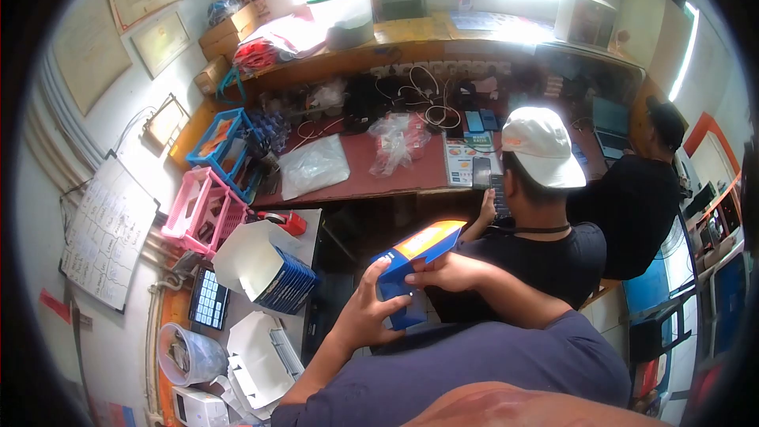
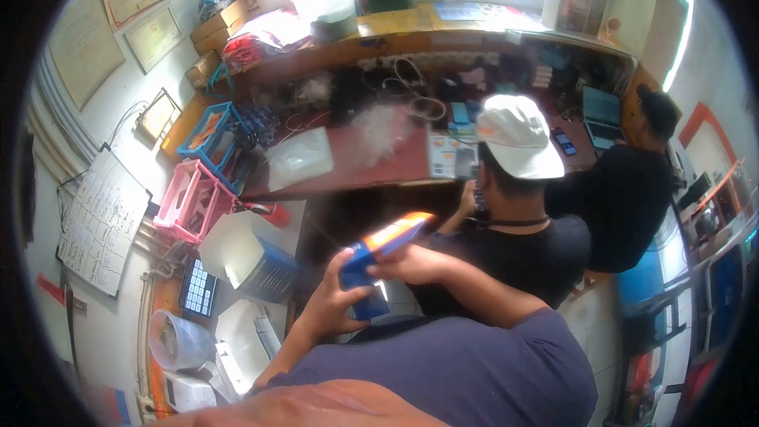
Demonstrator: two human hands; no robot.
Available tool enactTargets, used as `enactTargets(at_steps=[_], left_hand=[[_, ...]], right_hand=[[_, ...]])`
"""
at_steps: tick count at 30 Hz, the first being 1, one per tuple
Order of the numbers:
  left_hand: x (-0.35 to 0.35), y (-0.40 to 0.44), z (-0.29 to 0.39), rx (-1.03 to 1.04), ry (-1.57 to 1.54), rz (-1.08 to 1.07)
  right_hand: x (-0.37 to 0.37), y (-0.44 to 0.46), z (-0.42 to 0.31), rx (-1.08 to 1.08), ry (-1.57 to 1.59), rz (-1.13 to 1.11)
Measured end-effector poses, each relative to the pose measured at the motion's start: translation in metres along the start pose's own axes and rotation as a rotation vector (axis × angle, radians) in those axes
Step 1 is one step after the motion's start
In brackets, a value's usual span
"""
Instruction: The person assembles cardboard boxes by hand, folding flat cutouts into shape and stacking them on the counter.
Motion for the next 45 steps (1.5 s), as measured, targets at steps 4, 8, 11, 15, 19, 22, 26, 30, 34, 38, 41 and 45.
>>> enactTargets(at_steps=[4, 8, 11, 15, 19, 22, 26, 30, 34, 38, 41, 45], left_hand=[[-0.015, -0.014, -0.011, -0.006, -0.064, -0.009], [-0.024, -0.033, -0.023, -0.034, 0.053, -0.041], [-0.036, -0.051, -0.036, -0.099, 0.142, -0.084], [-0.056, -0.079, -0.057, -0.188, 0.317, -0.11], [-0.096, -0.112, -0.078, -0.191, 0.192, -0.02], [-0.127, -0.141, -0.088, -0.176, 0.056, 0.105], [-0.13, -0.179, -0.114, -0.277, 0.009, 0.199], [-0.137, -0.205, -0.121, -0.361, 0.045, 0.29], [-0.136, -0.222, -0.128, -0.434, 0.049, 0.281], [-0.145, -0.226, -0.117, -0.393, -0.063, 0.299], [-0.148, -0.229, -0.114, -0.416, -0.101, 0.32], [-0.146, -0.24, -0.123, -0.533, -0.017, 0.357]], right_hand=[[-0.001, 0.016, -0.041, 0.044, -0.089, 0.082], [0.0, 0.052, -0.034, -0.006, 0.146, 0.174], [0.013, 0.077, -0.042, 0.096, 0.283, 0.125], [0.029, 0.116, -0.053, 0.164, 0.252, 0.141], [0.056, 0.16, -0.085, -0.037, -0.186, 0.062], [0.093, 0.175, -0.127, -0.126, -0.632, -0.043], [0.124, 0.215, -0.107, -0.157, -0.451, -0.093], [0.157, 0.246, -0.1, -0.145, -0.387, -0.154], [0.165, 0.256, -0.122, -0.135, -0.396, -0.235], [0.155, 0.281, -0.141, -0.286, -0.578, -0.292], [0.163, 0.282, -0.154, -0.36, -0.636, -0.373], [0.178, 0.295, -0.133, -0.157, -0.592, -0.434]])
Point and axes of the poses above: each hand's wrist, its own y-axis towards the middle knuckle, its own x-axis out of the palm, z = x × y, the point moved 10 cm from there along y, towards the middle knuckle, and after that the axes turned 13 degrees about -z, right-handed, at the moved point
